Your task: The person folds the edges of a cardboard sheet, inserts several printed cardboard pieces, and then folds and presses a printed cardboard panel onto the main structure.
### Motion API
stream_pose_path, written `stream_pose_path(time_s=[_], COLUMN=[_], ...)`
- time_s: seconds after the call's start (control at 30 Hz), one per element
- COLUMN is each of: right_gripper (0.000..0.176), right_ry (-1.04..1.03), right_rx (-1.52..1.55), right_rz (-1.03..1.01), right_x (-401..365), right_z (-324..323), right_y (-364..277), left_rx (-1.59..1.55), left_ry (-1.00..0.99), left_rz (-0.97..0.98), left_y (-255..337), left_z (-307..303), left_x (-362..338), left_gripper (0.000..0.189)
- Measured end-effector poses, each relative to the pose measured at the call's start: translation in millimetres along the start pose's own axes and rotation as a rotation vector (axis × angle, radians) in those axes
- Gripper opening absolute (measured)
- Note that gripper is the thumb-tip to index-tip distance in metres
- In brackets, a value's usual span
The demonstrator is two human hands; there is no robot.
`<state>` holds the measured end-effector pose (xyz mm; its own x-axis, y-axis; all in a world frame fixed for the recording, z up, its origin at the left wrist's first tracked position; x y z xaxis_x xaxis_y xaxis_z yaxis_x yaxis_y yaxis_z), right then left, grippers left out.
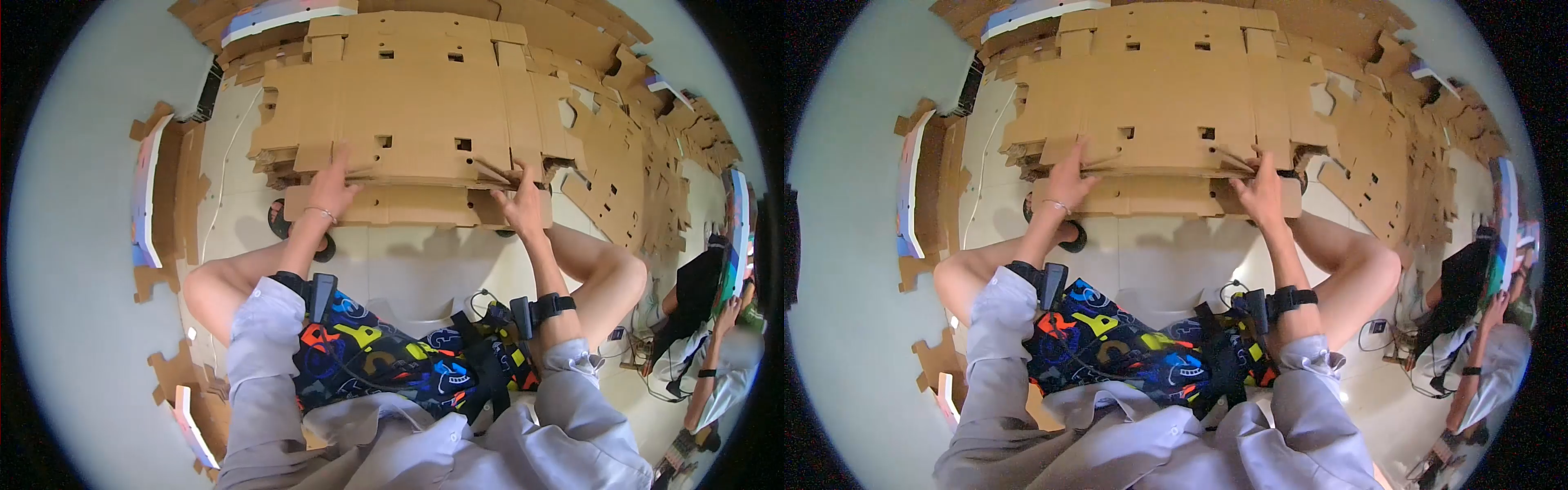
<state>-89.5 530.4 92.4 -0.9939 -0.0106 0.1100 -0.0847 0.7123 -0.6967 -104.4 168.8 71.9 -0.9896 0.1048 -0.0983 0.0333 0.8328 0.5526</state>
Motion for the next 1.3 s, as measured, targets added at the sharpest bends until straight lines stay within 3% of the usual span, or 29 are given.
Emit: stream_pose_path(time_s=[0.03,0.07,0.1,0.23,0.43,0.53,0.57,0.67,0.7,0.8,0.93,1.23,1.3], right_gripper=[0.056,0.056,0.046,0.036,0.042,0.046,0.053,0.060,0.064,0.060,0.056,0.057,0.059], right_ry=[-0.036,-0.073,-0.072,-0.142,-0.202,-0.111,-0.224,-0.022,-0.109,-0.024,0.048,-0.020,-0.054], right_rx=[-0.005,-0.009,-0.115,-0.267,-0.303,-0.342,-0.476,-0.603,-0.618,-0.497,-0.646,-0.676,-0.646], right_rz=[0.005,0.007,-0.161,-0.242,-0.173,-0.267,-0.184,-0.256,-0.132,-0.148,-0.100,-0.028,-0.007], right_x=[-2.1,-4.2,-4.7,-0.1,21.6,45.3,56.9,73.6,76.7,76.5,76.6,74.2,78.1], right_z=[1.4,4.6,7.1,14.5,18.5,21.7,28.3,40.1,47.3,67.5,84.2,81.7,80.3], right_y=[-1.6,-2.1,-7.2,-3.2,10.4,13.6,23.5,21.3,25.6,41.7,45.1,46.6,46.9], left_rx=[0.026,0.000,-0.027,0.028,0.187,0.334,0.362,0.455,0.491,0.500,0.478,0.512,0.457], left_ry=[-0.048,-0.013,0.024,0.127,-0.043,0.011,0.063,0.203,0.232,0.204,0.210,0.121,0.177], left_rz=[-0.011,0.060,0.131,0.322,0.163,0.175,0.181,0.148,0.098,0.008,-0.039,-0.058,-0.018], left_y=[12.2,8.0,3.7,0.2,7.8,7.4,5.1,-1.2,-1.7,-14.9,-16.2,-12.0,-14.7], left_z=[-0.1,4.0,8.0,9.3,11.1,10.6,12.0,29.2,39.2,61.1,71.7,67.0,67.1], left_x=[-6.3,-8.6,-11.4,-15.3,11.7,29.7,37.0,51.1,51.9,61.8,62.2,66.6,67.9], left_gripper=[0.065,0.057,0.049,0.025,0.029,0.034,0.036,0.044,0.046,0.049,0.049,0.051,0.052])
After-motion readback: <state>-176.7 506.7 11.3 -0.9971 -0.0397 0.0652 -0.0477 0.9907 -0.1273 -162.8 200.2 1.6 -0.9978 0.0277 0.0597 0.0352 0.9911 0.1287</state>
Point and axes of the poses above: each hand's wrist, its own x-axis towards the middle knuckle, its own z-axis out of the palm, y = z × x, the point moved 6 cm from there along x, towards the middle knuckle, and after that the axes turned 2 degrees about -y, right-handed, at the moved point
